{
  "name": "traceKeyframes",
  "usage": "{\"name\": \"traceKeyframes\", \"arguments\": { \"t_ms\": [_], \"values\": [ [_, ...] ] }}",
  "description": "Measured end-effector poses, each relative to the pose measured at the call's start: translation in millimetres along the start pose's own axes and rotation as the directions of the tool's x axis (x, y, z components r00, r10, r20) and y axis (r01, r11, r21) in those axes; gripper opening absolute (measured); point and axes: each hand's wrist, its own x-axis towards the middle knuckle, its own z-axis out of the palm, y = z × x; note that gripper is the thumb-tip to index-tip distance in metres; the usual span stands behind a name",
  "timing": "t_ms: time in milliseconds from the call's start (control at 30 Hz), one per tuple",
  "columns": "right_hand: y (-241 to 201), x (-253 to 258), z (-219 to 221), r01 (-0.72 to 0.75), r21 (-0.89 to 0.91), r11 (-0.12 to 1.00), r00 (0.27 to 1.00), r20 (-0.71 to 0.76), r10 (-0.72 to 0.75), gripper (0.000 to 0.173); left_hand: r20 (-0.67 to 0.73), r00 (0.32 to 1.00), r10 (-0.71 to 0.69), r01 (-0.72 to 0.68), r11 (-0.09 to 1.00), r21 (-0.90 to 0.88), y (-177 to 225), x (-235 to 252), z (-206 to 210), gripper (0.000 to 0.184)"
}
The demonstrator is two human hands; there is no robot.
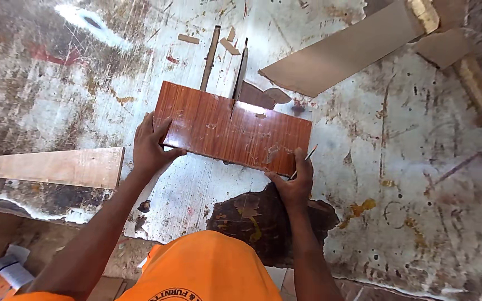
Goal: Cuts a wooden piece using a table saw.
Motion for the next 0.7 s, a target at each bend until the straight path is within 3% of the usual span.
{"name": "traceKeyframes", "arguments": {
  "t_ms": [133, 700],
  "values": [
    [1, -12, -2, -0.006, -0.01, 1.0, 1.0, -0.001, 0.006, 0.103, -0.008, 1.0, 0.002, -0.002, 1.0, -0.016, -3, -12, 2, 0.102],
    [2, 18, 3, -0.021, -0.006, 1.0, 1.0, 0.008, 0.021, 0.105, -0.009, 1.0, 0.009, -0.009, 1.0, 0.01, 0, 17, 5, 0.104]
  ]
}}
